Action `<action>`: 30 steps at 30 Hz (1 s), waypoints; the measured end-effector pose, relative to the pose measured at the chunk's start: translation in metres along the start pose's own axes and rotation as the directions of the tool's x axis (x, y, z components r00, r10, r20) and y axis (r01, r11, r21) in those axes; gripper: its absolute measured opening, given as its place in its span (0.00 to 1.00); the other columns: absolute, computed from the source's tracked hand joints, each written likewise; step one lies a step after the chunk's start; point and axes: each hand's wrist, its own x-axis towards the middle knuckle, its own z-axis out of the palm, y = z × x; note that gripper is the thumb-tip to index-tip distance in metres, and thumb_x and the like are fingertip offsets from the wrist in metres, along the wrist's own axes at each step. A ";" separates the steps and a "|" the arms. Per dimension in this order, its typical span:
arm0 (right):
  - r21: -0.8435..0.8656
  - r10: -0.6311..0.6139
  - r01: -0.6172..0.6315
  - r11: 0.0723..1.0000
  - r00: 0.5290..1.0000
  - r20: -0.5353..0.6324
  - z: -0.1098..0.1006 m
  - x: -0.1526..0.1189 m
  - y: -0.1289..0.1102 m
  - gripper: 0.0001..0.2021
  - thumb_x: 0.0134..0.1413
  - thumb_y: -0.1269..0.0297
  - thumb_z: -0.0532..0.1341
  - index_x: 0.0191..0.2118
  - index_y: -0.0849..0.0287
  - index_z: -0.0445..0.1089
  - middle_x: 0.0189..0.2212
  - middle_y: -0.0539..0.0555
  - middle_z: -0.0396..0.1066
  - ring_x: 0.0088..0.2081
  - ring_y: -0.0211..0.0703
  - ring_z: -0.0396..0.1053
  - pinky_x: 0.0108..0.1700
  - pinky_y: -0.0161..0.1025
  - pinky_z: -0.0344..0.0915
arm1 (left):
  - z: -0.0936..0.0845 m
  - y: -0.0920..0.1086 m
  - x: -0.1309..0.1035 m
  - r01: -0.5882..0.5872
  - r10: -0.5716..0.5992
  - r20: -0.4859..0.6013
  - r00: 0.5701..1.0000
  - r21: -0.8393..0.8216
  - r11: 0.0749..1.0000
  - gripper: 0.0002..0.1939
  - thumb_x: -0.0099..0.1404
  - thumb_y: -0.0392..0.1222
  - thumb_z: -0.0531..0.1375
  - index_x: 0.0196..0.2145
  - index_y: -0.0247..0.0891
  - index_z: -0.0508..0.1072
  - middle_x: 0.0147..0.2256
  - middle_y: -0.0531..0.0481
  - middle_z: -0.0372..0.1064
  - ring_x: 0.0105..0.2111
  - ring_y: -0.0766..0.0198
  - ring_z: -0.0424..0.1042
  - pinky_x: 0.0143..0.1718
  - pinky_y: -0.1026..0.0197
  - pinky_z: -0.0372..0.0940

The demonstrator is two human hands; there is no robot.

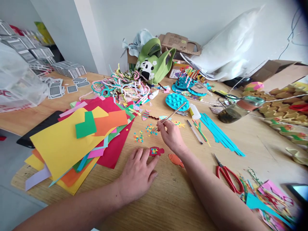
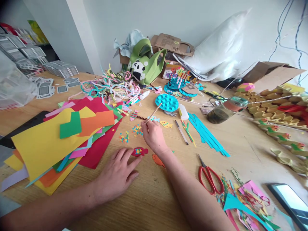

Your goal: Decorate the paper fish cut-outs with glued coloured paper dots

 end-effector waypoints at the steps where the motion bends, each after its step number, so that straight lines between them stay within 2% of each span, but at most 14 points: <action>1: 0.003 -0.013 0.013 1.000 1.000 -0.006 0.002 -0.001 0.001 0.15 0.64 0.58 0.51 0.26 0.55 0.64 0.28 0.55 0.73 0.33 0.45 0.70 0.38 0.41 0.63 | 0.000 0.000 0.000 0.002 -0.002 0.003 1.000 -0.004 1.000 0.25 0.70 0.50 0.54 0.62 0.45 0.62 0.57 0.40 0.58 0.55 0.47 0.57 0.57 0.43 0.57; 6: 0.012 -0.086 0.086 0.996 0.995 0.043 0.005 -0.003 0.000 0.14 0.64 0.60 0.51 0.27 0.55 0.65 0.28 0.55 0.73 0.34 0.45 0.69 0.40 0.41 0.63 | -0.002 0.000 0.001 0.005 -0.005 0.012 1.000 -0.015 1.000 0.25 0.69 0.50 0.55 0.62 0.44 0.62 0.56 0.40 0.59 0.55 0.47 0.57 0.57 0.43 0.57; 13: 0.036 -0.094 0.090 0.995 0.989 0.115 0.007 -0.006 -0.001 0.13 0.65 0.60 0.51 0.30 0.56 0.66 0.29 0.55 0.71 0.33 0.44 0.69 0.40 0.42 0.64 | -0.001 0.000 0.001 0.012 -0.011 0.008 1.000 -0.019 1.000 0.24 0.69 0.50 0.55 0.61 0.45 0.63 0.55 0.40 0.59 0.54 0.47 0.58 0.56 0.43 0.57; 25: -0.001 -0.148 0.148 0.989 0.989 0.027 0.007 -0.004 0.003 0.12 0.65 0.61 0.52 0.31 0.54 0.66 0.32 0.56 0.74 0.38 0.48 0.70 0.44 0.44 0.64 | -0.001 0.000 0.001 0.015 -0.014 0.022 1.000 -0.017 1.000 0.25 0.69 0.51 0.55 0.61 0.44 0.63 0.56 0.40 0.59 0.55 0.47 0.58 0.57 0.42 0.57; 30: -0.013 -0.161 0.161 0.987 0.987 0.023 0.007 -0.003 0.005 0.12 0.66 0.62 0.50 0.31 0.54 0.65 0.33 0.57 0.74 0.39 0.48 0.70 0.45 0.45 0.64 | -0.007 0.003 -0.001 0.028 -0.027 0.027 0.999 -0.014 1.000 0.23 0.71 0.50 0.53 0.61 0.44 0.64 0.56 0.40 0.59 0.55 0.47 0.58 0.58 0.42 0.56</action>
